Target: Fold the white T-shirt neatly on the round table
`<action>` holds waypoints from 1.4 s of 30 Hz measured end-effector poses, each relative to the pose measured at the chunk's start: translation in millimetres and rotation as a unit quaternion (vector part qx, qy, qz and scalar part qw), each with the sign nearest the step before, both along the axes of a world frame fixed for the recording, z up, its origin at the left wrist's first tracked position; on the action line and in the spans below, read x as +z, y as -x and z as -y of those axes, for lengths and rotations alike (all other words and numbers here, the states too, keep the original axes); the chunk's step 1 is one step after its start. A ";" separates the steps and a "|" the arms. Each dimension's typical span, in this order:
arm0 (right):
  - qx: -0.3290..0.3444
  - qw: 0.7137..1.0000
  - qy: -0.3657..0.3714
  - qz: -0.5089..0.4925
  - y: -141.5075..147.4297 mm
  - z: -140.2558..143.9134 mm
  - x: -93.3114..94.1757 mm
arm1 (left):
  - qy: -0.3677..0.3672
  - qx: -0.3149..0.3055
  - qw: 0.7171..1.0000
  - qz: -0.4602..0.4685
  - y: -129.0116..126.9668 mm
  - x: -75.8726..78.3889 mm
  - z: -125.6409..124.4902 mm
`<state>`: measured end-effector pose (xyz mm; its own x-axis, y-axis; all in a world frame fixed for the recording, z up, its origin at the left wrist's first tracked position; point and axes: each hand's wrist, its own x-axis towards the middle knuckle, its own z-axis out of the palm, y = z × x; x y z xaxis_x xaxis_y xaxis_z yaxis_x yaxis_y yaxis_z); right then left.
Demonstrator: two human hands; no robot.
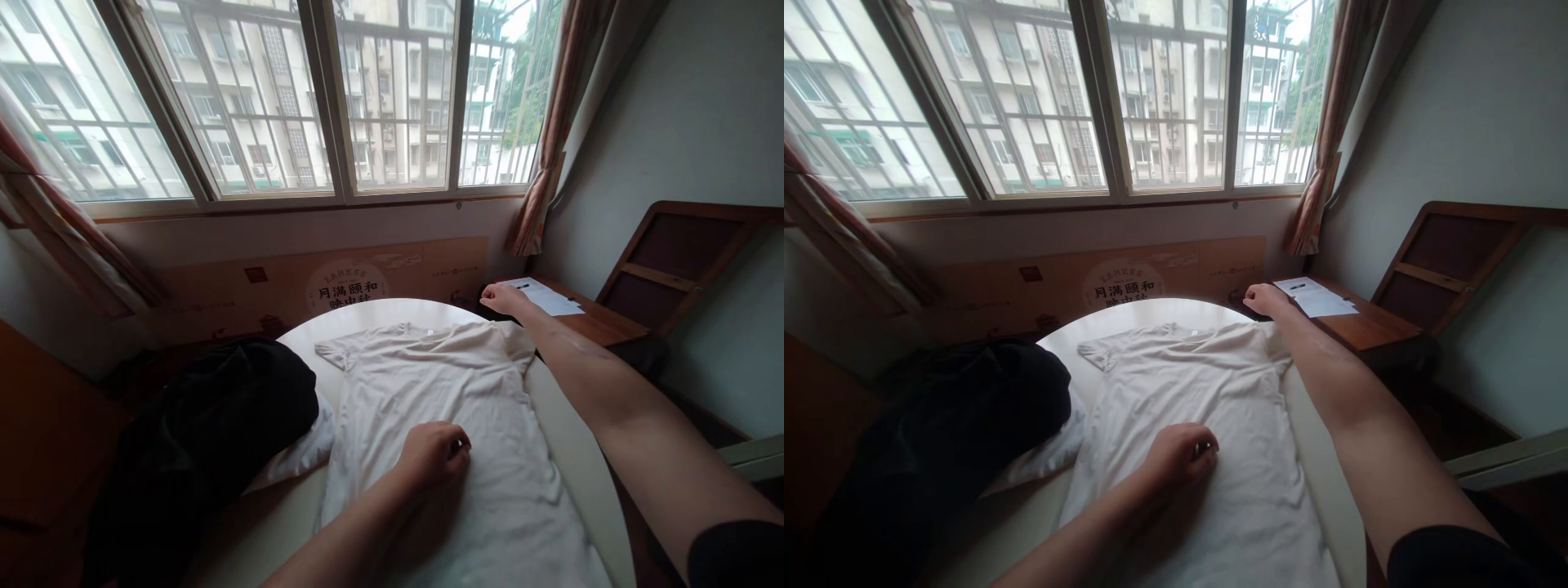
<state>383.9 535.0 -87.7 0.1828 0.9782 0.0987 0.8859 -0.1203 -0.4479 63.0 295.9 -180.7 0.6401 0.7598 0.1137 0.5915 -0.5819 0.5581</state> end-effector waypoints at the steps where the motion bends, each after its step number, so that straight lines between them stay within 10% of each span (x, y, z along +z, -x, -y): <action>1: -0.012 1.000 -0.002 -0.006 -8.9 3.5 -7.5 | 0.001 0.001 1.000 0.002 0.0 0.0 -0.1; 6: -0.107 0.983 0.104 -0.106 -60.8 33.1 -50.6 | 0.011 0.001 1.000 -0.002 -0.3 1.6 -0.7; 12: -0.144 0.892 0.276 -0.328 -88.3 88.1 -101.1 | 0.006 -0.001 1.000 -0.006 -1.4 2.1 -2.0; 18: -0.116 0.847 0.216 -0.472 -72.0 97.1 -127.4 | 0.006 0.006 1.000 -0.008 -0.3 2.4 -1.2; 27: -0.170 0.894 -0.037 -0.412 -77.8 72.1 -89.5 | 0.014 0.003 1.000 -0.007 -0.1 4.6 -2.1; 34: -0.133 0.896 -0.059 -0.420 -69.2 71.6 -64.2 | 0.009 0.003 1.000 0.002 -0.4 3.0 -2.7; 42: -0.214 0.913 0.028 -0.345 -91.8 68.5 -79.8 | 0.014 0.000 1.000 0.002 0.1 4.5 -2.1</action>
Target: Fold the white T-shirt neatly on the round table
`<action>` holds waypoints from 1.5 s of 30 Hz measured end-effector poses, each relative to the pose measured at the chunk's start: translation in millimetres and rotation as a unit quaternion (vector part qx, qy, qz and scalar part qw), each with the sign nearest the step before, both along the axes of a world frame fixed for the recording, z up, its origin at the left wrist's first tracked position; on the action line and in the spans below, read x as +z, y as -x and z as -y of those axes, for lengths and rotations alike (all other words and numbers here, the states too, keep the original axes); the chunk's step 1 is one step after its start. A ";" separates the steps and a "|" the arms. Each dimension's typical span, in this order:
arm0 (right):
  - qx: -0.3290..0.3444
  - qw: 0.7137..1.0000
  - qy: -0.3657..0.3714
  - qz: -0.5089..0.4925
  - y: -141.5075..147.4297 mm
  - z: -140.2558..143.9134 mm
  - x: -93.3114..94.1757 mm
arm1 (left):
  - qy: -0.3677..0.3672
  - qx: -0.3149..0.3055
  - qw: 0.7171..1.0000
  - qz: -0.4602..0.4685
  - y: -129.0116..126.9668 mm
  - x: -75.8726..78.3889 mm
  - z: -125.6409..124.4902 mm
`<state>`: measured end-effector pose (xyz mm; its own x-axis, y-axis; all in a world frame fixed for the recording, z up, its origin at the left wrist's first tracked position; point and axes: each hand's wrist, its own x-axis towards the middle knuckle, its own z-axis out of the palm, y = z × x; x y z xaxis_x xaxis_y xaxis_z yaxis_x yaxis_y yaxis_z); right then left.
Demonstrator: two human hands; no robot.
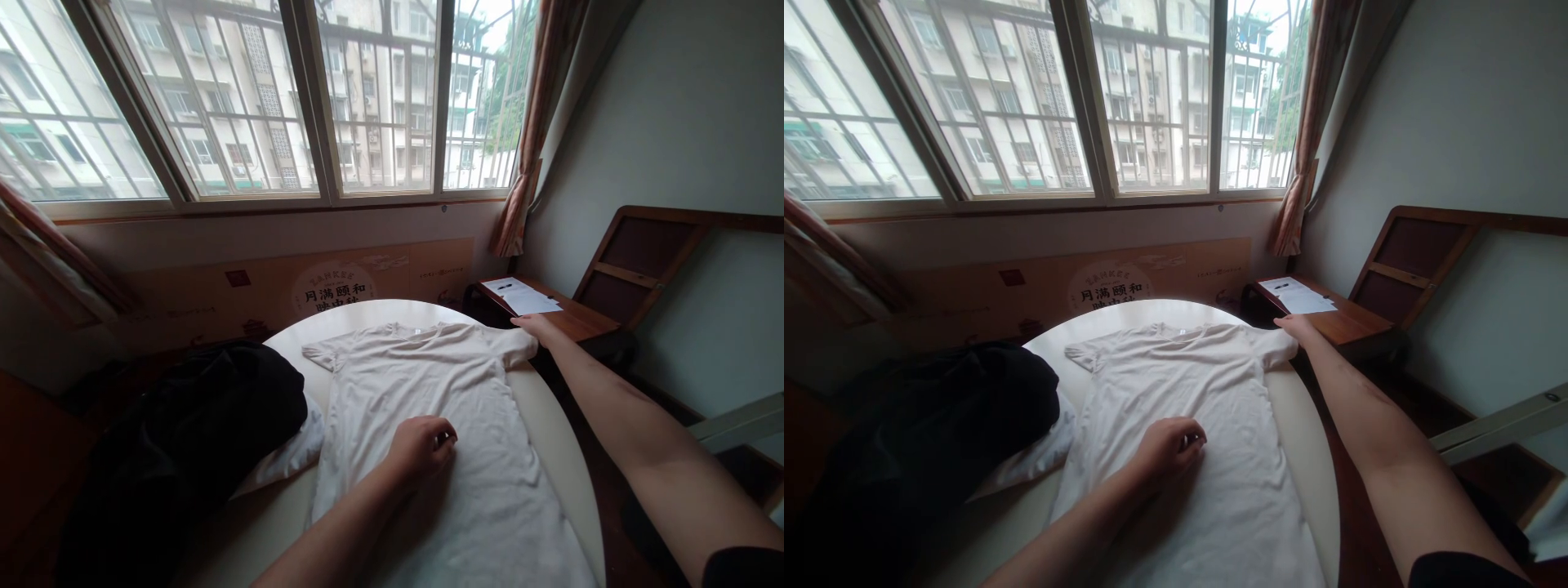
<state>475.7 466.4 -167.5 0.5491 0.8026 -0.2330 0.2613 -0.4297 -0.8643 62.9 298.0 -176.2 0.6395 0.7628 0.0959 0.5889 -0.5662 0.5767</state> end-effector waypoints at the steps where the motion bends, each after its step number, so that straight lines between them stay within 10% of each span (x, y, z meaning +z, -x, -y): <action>1: -0.008 0.999 0.030 -0.015 -3.5 2.1 -5.2 | -0.002 0.000 1.000 -0.001 -0.1 0.1 0.1; 8: 0.042 0.968 0.156 -0.190 -6.8 42.9 -41.8 | -0.002 -0.003 1.000 -0.007 0.1 -0.2 0.4; 17: 0.075 0.939 0.083 -0.326 7.9 49.2 -48.2 | -0.007 -0.007 1.000 -0.003 0.6 -4.3 -0.7; 24: 0.022 0.966 -0.111 -0.234 11.7 37.7 -15.4 | -0.009 -0.007 1.000 0.008 1.5 -3.4 -0.3; 31: 0.116 0.966 -0.213 -0.083 66.3 24.0 16.3 | -0.017 -0.010 1.000 0.017 1.6 -7.7 -2.4; 37: 0.291 0.936 -0.199 -0.006 121.7 31.3 19.3 | -0.016 -0.014 0.999 0.024 2.7 -6.9 -1.7; 45: 0.222 0.956 -0.140 0.134 72.1 49.9 16.2 | -0.006 -0.011 1.000 0.008 1.0 -3.3 0.4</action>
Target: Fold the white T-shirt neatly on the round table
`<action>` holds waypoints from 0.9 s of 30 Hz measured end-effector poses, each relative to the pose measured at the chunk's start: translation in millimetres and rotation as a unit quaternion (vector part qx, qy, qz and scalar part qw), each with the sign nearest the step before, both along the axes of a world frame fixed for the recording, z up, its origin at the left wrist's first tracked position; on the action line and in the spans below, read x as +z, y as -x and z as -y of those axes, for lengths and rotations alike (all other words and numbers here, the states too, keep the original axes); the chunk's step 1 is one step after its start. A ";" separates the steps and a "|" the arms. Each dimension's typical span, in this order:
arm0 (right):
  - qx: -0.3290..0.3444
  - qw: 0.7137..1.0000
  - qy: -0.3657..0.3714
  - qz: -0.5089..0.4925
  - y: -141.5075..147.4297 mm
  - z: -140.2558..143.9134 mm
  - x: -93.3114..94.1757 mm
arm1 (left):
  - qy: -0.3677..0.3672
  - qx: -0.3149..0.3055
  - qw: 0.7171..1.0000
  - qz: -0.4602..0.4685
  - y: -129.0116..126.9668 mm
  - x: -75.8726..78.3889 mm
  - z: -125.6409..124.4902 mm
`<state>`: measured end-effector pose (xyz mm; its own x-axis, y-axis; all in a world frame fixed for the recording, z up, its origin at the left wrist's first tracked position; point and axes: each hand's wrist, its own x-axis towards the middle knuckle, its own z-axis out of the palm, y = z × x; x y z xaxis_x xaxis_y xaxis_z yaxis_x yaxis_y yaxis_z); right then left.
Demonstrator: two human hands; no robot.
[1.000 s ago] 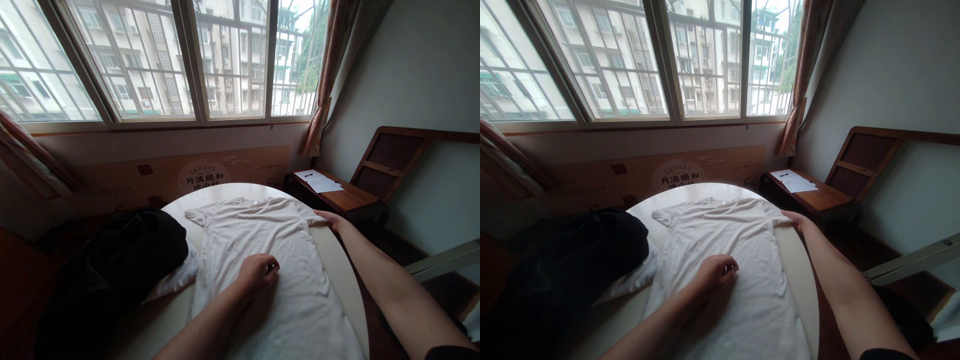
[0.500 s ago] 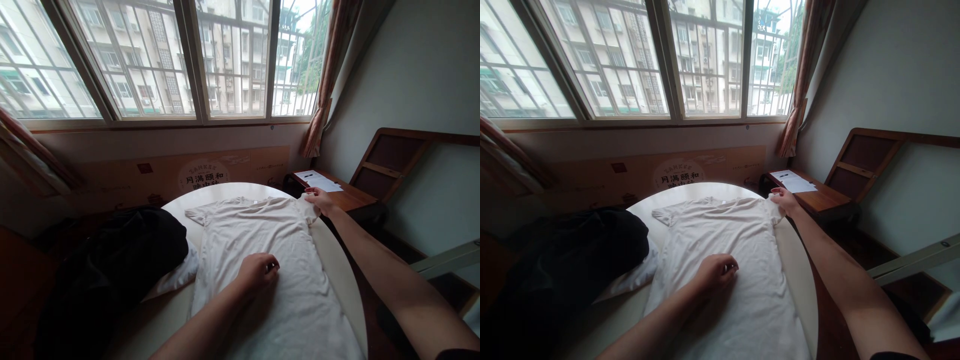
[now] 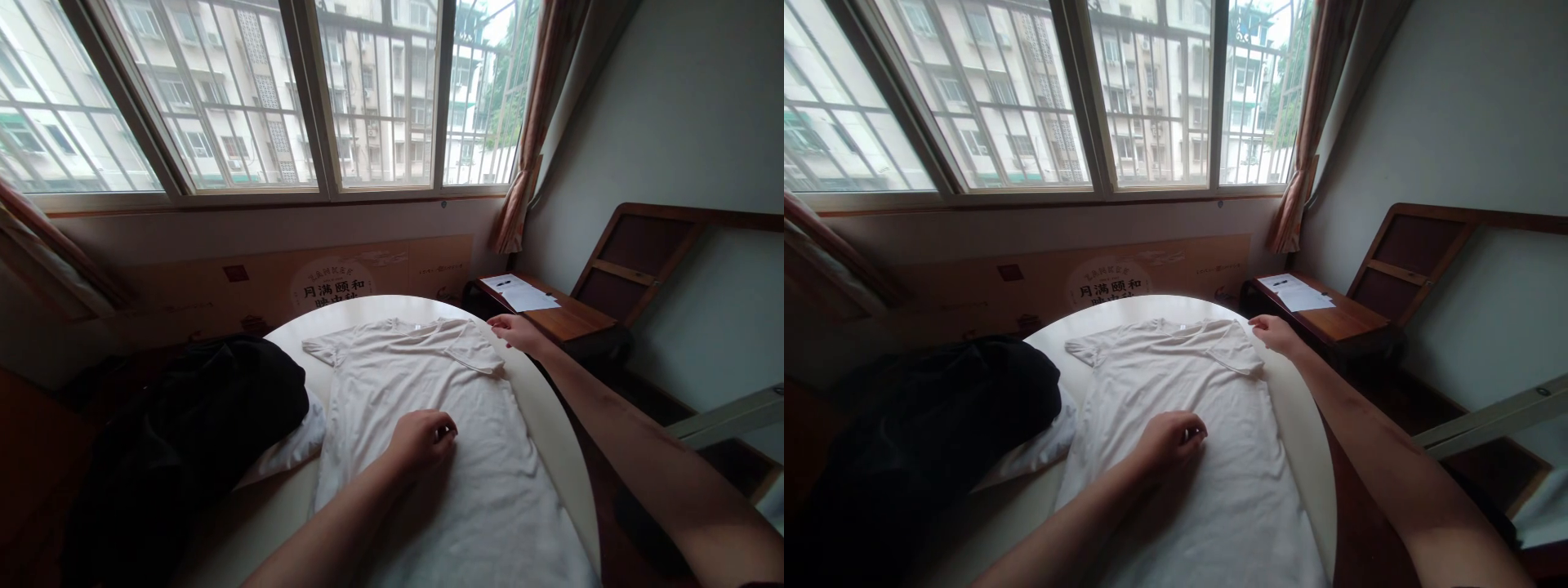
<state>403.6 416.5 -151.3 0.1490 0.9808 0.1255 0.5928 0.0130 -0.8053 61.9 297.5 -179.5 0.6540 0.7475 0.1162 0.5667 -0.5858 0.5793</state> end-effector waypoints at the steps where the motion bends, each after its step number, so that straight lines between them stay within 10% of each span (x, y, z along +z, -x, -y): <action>1: 0.019 0.999 0.016 0.024 -4.0 4.7 -4.2 | 0.000 0.000 1.000 0.000 -0.2 -0.1 -0.1; 15: 0.233 0.960 0.098 0.119 5.0 54.7 -8.2 | -0.003 0.000 1.000 0.005 0.9 -0.5 -1.8; 27: -0.079 0.967 0.102 0.220 28.0 -63.0 -15.6 | -0.007 0.001 1.000 0.000 0.9 -1.7 -0.8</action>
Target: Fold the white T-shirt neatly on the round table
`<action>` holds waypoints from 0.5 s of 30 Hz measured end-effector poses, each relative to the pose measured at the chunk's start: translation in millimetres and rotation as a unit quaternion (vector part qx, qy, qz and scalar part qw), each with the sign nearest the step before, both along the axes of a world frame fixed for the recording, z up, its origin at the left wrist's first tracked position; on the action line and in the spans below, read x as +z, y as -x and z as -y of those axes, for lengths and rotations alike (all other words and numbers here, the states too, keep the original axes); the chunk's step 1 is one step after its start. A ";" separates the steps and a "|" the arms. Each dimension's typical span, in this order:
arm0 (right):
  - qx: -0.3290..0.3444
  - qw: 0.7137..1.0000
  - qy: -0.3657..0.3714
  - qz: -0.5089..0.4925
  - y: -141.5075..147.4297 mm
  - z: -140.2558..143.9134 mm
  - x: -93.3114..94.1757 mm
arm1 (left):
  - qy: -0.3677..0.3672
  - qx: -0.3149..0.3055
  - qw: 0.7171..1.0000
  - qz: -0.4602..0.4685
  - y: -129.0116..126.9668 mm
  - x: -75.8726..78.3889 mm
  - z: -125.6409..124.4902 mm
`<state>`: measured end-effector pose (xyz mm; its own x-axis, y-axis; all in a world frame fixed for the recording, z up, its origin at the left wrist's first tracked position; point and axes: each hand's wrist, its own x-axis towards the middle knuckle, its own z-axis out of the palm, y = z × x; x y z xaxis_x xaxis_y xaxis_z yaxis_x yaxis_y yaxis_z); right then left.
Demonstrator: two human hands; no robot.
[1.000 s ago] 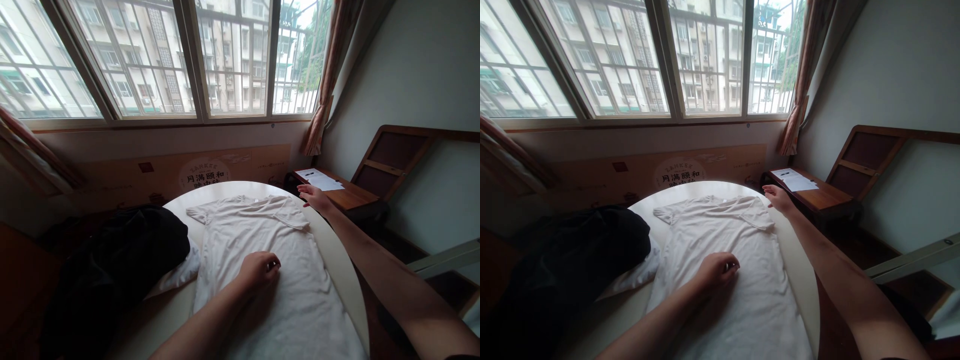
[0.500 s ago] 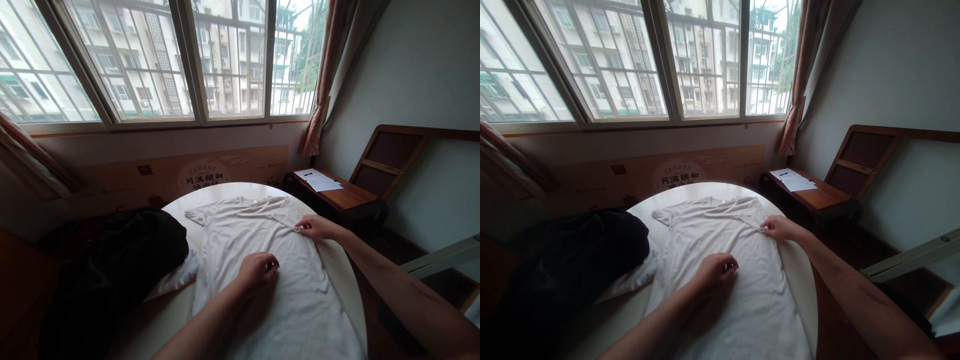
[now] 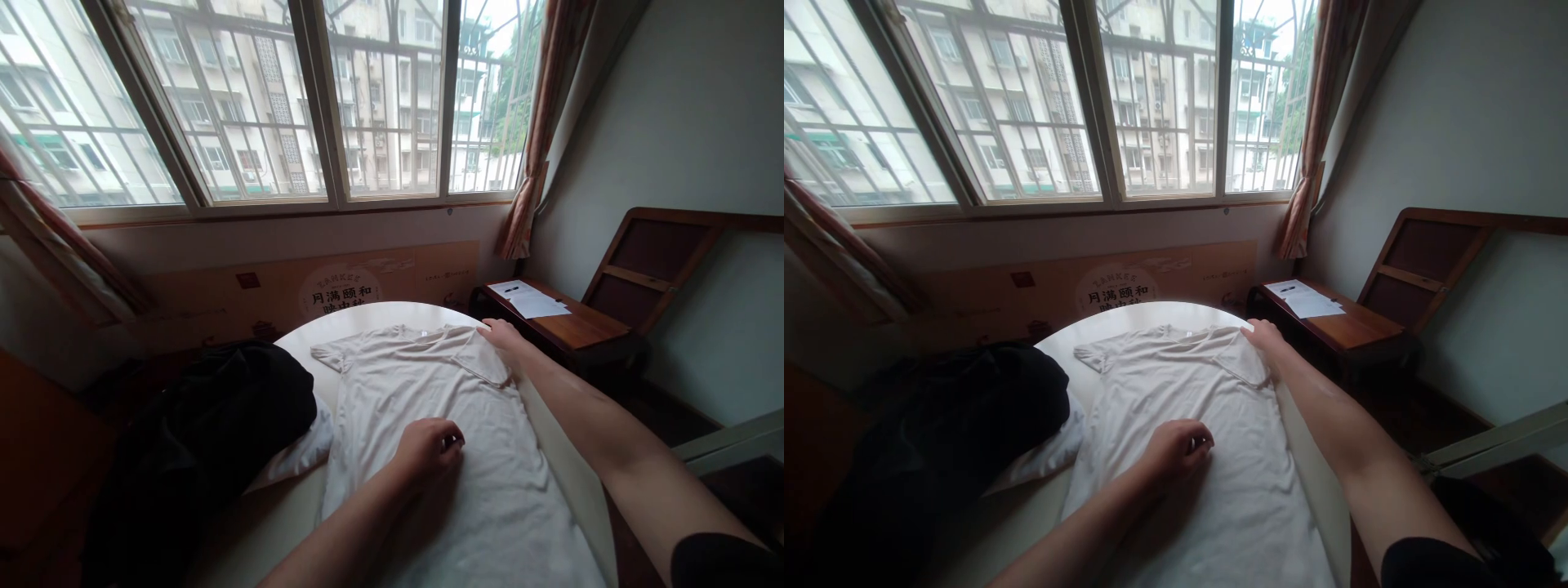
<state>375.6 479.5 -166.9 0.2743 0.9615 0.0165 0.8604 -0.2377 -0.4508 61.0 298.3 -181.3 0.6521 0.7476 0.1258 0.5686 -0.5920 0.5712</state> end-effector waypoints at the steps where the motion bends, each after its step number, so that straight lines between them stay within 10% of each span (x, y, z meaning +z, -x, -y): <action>1: -0.009 1.000 0.004 0.013 4.6 -3.1 -4.9 | 0.000 0.000 1.000 0.001 0.0 -0.1 -0.1; 10: -0.066 0.997 0.033 0.036 19.4 -3.3 -36.6 | 0.003 -0.011 1.000 0.011 0.4 -0.5 4.0; 15: -0.059 0.998 0.025 0.029 16.0 -1.8 -37.3 | 0.023 0.039 0.999 0.007 7.8 27.8 -21.5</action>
<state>359.5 481.3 -204.1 0.3850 0.9229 -0.0108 0.8497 -0.3590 -0.3862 53.3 319.8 -153.4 0.5899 0.8015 0.0984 0.6040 -0.5188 0.6050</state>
